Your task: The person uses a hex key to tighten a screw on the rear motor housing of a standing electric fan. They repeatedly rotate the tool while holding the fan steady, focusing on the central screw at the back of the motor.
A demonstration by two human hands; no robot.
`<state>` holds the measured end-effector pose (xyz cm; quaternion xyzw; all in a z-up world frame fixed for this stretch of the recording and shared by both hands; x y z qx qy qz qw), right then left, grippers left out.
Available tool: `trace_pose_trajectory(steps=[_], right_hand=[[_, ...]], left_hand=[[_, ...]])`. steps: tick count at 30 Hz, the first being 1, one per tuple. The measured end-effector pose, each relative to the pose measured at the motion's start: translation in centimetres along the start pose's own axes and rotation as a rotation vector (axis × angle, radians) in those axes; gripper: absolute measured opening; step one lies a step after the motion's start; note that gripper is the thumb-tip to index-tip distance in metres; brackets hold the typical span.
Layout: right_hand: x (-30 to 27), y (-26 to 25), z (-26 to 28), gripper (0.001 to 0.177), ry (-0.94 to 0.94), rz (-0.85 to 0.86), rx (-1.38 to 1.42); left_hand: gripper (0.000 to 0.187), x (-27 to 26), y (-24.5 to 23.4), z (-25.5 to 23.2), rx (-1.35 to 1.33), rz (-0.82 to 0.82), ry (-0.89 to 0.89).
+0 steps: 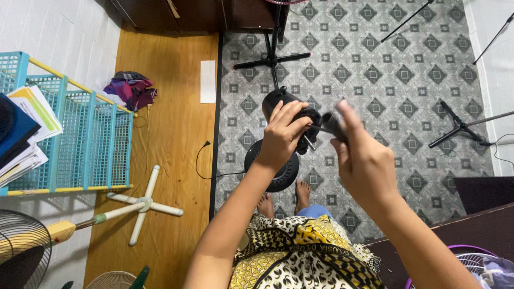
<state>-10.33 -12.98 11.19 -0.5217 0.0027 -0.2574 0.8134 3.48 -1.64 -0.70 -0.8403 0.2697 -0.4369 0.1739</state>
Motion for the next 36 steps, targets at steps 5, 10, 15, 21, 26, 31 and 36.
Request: trace_pose_trajectory(steps=[5,10,15,21,26,31,36], right_hand=[[0.6,-1.0,0.0,0.027,-0.422,0.011,-0.393],[1.3,-0.8,-0.2,0.027,-0.752,0.069,-0.536],[1.1,-0.9,1.1,0.032,-0.768,0.096,-0.343],[0.3,-2.1,0.6,0.051,0.07,0.022,0.255],[0.0,-1.2,-0.1,0.048,0.064,0.176,0.072],[-0.2,-1.0,0.5,0.041,-0.499,0.144,-0.27],[-0.9,-1.4,0.6,0.045,-0.6,0.204,-0.409]], left_hand=[[0.015,0.4,-0.3,-0.3,0.038,0.014,0.0],[0.019,0.8,-0.3,-0.4,0.019,0.051,0.032],[0.019,0.4,-0.5,-0.2,-0.001,0.055,0.034],[0.014,0.2,-0.4,-0.4,0.009,0.018,0.024],[0.018,0.4,-0.1,-0.5,0.034,0.05,0.024],[0.057,0.6,-0.8,0.2,-0.175,0.031,-0.018],[0.038,0.6,-1.2,0.1,-0.144,0.091,-0.037]])
Point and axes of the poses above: each hand's wrist, its own x-axis towards the middle knuckle, its own y-axis out of the palm, z = x × y, the point moved 2 cm from there along x, towards the middle knuckle, and after that the axes turned 6 degrees about y, right-handed, at the moved point
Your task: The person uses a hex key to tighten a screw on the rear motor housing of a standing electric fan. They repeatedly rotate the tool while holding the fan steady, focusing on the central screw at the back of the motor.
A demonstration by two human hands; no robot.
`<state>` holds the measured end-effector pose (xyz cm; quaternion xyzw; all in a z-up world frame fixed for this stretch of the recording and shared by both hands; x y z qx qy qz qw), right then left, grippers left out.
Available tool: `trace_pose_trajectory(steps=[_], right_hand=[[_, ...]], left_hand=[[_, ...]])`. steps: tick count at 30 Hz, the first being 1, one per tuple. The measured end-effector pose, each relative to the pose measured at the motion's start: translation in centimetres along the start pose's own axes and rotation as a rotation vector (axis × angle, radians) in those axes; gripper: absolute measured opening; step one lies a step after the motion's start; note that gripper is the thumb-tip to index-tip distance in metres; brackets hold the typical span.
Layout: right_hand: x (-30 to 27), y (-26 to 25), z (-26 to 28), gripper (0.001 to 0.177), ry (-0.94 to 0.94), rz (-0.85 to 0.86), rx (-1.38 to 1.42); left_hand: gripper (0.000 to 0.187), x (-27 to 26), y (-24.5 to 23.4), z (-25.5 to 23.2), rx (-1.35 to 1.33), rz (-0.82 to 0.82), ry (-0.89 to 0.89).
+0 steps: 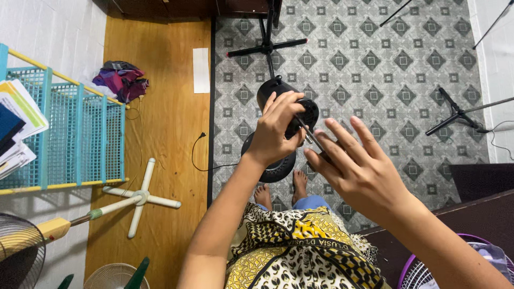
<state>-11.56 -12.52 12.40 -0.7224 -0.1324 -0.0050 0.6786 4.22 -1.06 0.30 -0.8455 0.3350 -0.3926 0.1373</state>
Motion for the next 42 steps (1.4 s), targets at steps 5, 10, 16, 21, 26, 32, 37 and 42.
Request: trace_pose_trajectory(steps=[5,10,16,21,26,32,37,42], right_hand=[[-0.6,-0.2,0.4,0.039,0.016,-0.041,0.017],[-0.8,-0.4,1.0,0.05,0.314,-0.249,0.225],[-2.0,1.3,1.4,0.084,0.849,-0.217,1.205],[-1.8,2.6,1.7,0.072,0.791,-0.261,0.903],[-1.5,1.6,1.2,0.06,0.646,-0.159,0.406],[0.3,-0.1,2.1,0.037,0.253,-0.174,0.1],[0.6,-0.5,2.8,0.038,0.226,-0.17,0.123],[0.3,-0.3,3.1,0.046,0.441,-0.31,0.466]], left_hand=[[0.024,-0.2,0.2,0.0,0.087,0.044,0.054],[0.021,-0.2,0.5,0.1,0.119,0.015,0.057],[0.018,-0.4,1.1,-0.3,0.135,-0.022,0.042],[0.019,-0.6,1.1,-0.1,0.112,-0.03,0.033],[0.05,-0.5,0.5,0.4,-0.052,-0.069,-0.018],[0.044,-0.4,0.5,0.0,-0.055,-0.035,-0.043],[0.023,-0.3,0.7,-0.4,0.054,-0.016,-0.009],[0.018,-0.3,0.8,-0.6,0.087,-0.038,-0.002]])
Point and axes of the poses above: each hand's wrist, its own x-axis towards the middle knuckle, its own y-axis out of the palm, z = x × y, the point moved 2 cm from there along x, towards the middle knuckle, and after that the axes turned 6 degrees about y, right-handed, at the moved point
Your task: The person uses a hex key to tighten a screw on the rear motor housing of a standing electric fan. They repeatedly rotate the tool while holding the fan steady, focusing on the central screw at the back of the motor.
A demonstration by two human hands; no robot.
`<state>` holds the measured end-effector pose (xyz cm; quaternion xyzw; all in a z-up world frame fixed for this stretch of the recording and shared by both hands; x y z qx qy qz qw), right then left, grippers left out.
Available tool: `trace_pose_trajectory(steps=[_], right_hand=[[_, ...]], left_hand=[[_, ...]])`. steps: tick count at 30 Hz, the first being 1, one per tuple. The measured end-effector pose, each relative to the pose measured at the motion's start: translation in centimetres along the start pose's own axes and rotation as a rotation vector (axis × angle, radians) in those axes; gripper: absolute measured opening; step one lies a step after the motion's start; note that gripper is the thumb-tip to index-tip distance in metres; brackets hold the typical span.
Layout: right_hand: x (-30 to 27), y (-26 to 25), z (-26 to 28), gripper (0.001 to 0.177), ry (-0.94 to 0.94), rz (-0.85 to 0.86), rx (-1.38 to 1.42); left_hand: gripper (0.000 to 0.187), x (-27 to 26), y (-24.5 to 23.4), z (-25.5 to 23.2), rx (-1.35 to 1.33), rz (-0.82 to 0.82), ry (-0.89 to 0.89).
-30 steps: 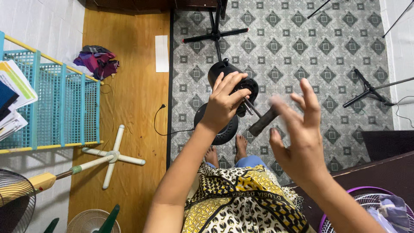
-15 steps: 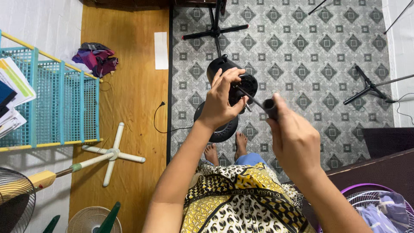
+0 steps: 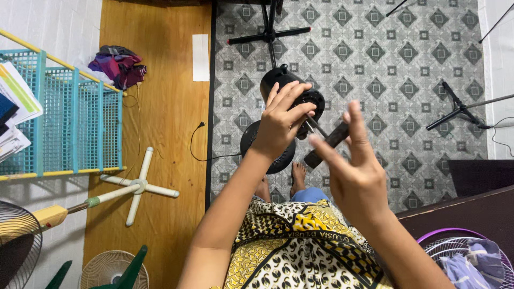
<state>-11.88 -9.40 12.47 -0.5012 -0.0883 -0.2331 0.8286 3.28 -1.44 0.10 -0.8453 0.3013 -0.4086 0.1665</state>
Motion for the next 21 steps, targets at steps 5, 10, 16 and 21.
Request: trace_pose_trajectory(steps=[5,10,16,21], right_hand=[[-1.5,0.4,-1.3,0.072,0.399,-0.006,0.382],[-1.4,1.0,-2.6,0.061,0.321,0.023,0.271],[-1.2,0.6,-2.4,0.045,0.319,0.069,0.06],[0.1,0.8,-1.8,0.042,-0.119,0.082,-0.328]], left_hand=[[0.014,0.0,0.3,-0.3,0.025,-0.03,-0.01],[0.014,0.3,0.2,-0.4,0.03,-0.03,0.001],[0.019,0.3,0.1,-0.4,0.022,-0.04,-0.013],[0.035,0.2,-0.1,-0.1,-0.082,-0.046,-0.08]])
Point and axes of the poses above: each hand's wrist, its own x-axis towards the middle knuckle, its own y-axis out of the palm, z = x × y, the point moved 2 cm from there along x, towards the middle knuckle, and after that the axes turned 6 degrees about y, right-handed, at the moved point
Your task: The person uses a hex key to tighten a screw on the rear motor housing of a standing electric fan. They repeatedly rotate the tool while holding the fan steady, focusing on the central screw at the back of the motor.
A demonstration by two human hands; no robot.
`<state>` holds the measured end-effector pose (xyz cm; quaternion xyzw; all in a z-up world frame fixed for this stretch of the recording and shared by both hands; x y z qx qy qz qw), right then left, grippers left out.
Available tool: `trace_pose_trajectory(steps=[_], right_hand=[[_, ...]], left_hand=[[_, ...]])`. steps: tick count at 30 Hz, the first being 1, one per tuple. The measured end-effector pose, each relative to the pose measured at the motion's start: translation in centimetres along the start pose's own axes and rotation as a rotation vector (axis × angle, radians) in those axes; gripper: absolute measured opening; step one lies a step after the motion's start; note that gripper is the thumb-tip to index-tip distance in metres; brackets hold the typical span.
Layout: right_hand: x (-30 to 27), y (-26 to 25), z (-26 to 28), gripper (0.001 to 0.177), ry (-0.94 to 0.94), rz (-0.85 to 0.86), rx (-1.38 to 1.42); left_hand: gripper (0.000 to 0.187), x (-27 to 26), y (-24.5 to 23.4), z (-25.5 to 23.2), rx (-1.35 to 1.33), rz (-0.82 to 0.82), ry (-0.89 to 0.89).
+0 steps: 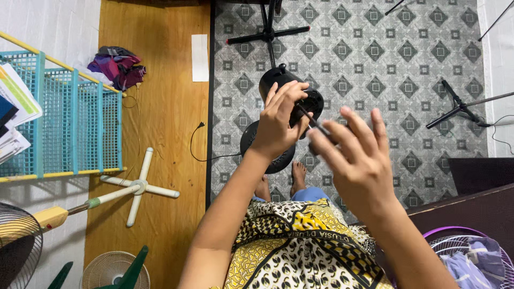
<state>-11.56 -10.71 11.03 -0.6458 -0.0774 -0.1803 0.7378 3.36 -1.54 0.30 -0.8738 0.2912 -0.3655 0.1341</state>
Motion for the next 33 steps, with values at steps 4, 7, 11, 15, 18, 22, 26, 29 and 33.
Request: trace_pose_trajectory(steps=[4,7,11,15,18,22,26,29,33], right_hand=[[0.0,-0.1,0.4,0.043,-0.211,-0.063,-0.012],[-0.2,0.3,0.7,0.037,-0.159,-0.104,0.092],[-0.7,0.0,0.7,0.037,0.135,-0.015,0.282],[-0.7,-0.8,0.6,0.037,0.178,-0.011,0.39],[-0.6,-0.9,0.8,0.025,0.204,-0.052,0.382],[-0.1,-0.9,0.6,0.036,0.179,-0.076,0.306],[0.3,-1.1,0.1,0.032,0.046,-0.05,-0.018],[0.2,-1.0,0.1,0.033,-0.031,-0.19,-0.1],[-1.1,-0.8,0.4,0.043,-0.015,-0.223,-0.094]], left_hand=[[0.028,-0.1,-0.2,-0.1,0.003,0.027,0.013],[0.017,-0.1,0.1,-0.3,0.068,0.029,0.068],[0.018,-0.3,0.4,-0.5,0.13,0.009,0.077],[0.018,-0.2,0.7,-0.4,0.16,-0.009,0.084],[0.018,-0.3,0.7,-0.5,0.144,-0.012,0.083],[0.024,-0.2,0.3,-0.5,0.116,-0.018,0.056],[0.04,-0.3,-0.2,-0.2,0.035,-0.014,0.006],[0.052,-0.4,0.0,0.0,-0.028,-0.022,-0.032],[0.052,-0.4,0.2,0.0,-0.016,-0.018,-0.033]])
Point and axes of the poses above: each hand's wrist, its own x-axis towards the middle knuckle, its own y-axis out of the palm, z = x × y, the point moved 2 cm from there along x, towards the middle knuckle, and after that the axes turned 6 degrees about y, right-handed, at the moved point
